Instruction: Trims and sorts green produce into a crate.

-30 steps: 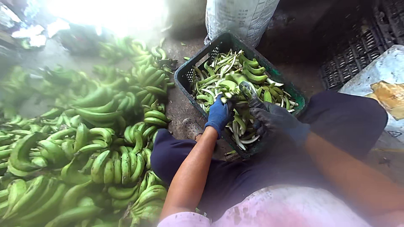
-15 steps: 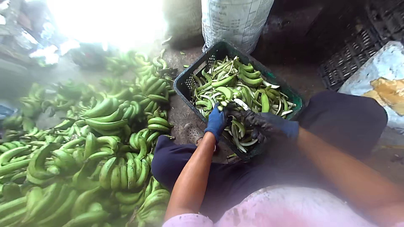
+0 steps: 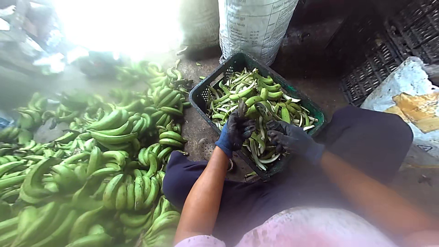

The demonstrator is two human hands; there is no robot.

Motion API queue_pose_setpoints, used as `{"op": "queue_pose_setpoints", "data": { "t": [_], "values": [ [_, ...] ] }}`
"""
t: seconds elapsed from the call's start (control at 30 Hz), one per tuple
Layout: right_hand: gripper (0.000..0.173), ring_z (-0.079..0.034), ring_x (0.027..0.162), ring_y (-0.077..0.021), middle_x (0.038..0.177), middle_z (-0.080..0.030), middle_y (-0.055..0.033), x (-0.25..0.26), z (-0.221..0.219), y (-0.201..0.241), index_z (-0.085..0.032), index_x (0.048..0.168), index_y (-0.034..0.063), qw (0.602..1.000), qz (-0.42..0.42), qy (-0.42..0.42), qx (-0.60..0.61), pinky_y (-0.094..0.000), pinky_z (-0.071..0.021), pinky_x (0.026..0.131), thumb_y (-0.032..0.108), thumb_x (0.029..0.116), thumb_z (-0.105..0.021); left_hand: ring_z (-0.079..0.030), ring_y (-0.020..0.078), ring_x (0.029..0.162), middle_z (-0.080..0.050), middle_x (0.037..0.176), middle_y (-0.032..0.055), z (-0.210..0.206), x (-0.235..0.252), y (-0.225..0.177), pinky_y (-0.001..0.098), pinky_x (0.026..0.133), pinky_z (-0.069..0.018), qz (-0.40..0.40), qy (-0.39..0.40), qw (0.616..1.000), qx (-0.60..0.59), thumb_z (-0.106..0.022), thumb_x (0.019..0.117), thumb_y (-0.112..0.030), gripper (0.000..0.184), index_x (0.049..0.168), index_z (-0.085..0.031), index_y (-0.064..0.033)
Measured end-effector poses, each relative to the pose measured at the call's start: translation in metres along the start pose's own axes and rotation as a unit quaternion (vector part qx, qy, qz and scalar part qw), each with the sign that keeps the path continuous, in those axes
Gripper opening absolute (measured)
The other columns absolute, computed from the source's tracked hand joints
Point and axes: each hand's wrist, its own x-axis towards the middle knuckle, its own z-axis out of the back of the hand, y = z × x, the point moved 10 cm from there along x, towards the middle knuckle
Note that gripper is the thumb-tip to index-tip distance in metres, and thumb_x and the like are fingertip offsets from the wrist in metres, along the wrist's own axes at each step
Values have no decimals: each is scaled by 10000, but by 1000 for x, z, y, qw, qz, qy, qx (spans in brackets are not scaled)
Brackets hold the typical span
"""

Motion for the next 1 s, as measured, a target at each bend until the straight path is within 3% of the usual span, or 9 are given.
{"op": "queue_pose_setpoints", "data": {
  "t": [0.2, 0.3, 0.37, 0.47, 0.57, 0.7, 0.83, 0.93, 1.0],
  "values": [
    [388, -709, 744, -156, 987, -722, -53, -8, 19, 70, -559, 1342, 92, 960, 262, -68, 69, -344, -633, 623, 297, 1015, -604, -647, 68, 676, -691, 869, -4, 0, -3, -9, 197, 553, -523, -38, 12, 998, -54, -351, 1058, -561, 452, 1079, -633, -208],
    [336, -688, 712, -188, 916, -723, -86, 41, -5, 12, -618, 1304, 101, 995, 86, 36, -29, -418, -591, 654, 263, 1010, -629, -669, 112, 760, -700, 961, 21, 2, -5, -5, 257, 634, -561, -39, 10, 999, 11, -358, 1054, -573, 468, 1220, -612, -216],
    [302, -681, 625, -204, 852, -717, -107, 64, -5, -15, -619, 1294, 123, 996, 3, 86, -1, -387, -589, 553, 237, 1014, -616, -696, 178, 804, -720, 1005, 74, 6, 6, -7, 323, 664, -582, -34, 6, 999, 28, -363, 1060, -537, 473, 1291, -581, -186],
    [308, -675, 616, -189, 843, -708, -98, 39, 8, 31, -590, 1327, 90, 991, 61, 49, 108, -356, -597, 548, 199, 1039, -577, -713, 168, 822, -725, 1017, 72, 2, 2, -6, 299, 677, -593, -8, 23, 1000, -14, -362, 1062, -533, 460, 1236, -594, -176],
    [300, -678, 617, -150, 822, -709, -63, 31, 14, 65, -597, 1261, 45, 968, 202, 10, 150, -311, -603, 537, 233, 1032, -552, -624, 70, 647, -686, 874, 16, -17, -2, -17, 193, 523, -505, -31, 109, 991, -75, -303, 1066, -539, 480, 1123, -645, -208],
    [345, -662, 542, -213, 750, -696, -128, 63, -9, 15, -635, 1238, 63, 978, 71, 155, 122, -360, -576, 490, 313, 1033, -513, -584, 78, 580, -644, 797, 27, -32, 4, -21, 193, 483, -489, -21, 191, 970, -151, -276, 1061, -543, 520, 1100, -650, -184],
    [292, -672, 624, -147, 838, -708, -37, 37, 25, 75, -588, 1219, 55, 942, 249, 64, 216, -305, -597, 547, 273, 1068, -466, -611, 96, 612, -671, 839, 45, -33, 4, -26, 203, 499, -509, -39, 234, 954, -184, -319, 1075, -485, 485, 1094, -664, -144],
    [312, -658, 578, -199, 813, -696, -128, 48, -6, 37, -587, 1261, 5, 973, 109, 142, 145, -333, -566, 511, 214, 1061, -473, -606, 105, 566, -666, 786, 43, -42, 2, -29, 217, 467, -509, -47, 247, 947, -198, -303, 1074, -470, 501, 1074, -672, -130],
    [375, -652, 524, -205, 757, -697, -139, 65, -6, 5, -628, 1227, 28, 973, 56, 164, 150, -340, -560, 457, 335, 1042, -519, -607, 95, 558, -669, 763, 35, -42, 5, -28, 214, 467, -511, -46, 238, 954, -179, -293, 1071, -490, 517, 1062, -681, -148]
  ]
}}
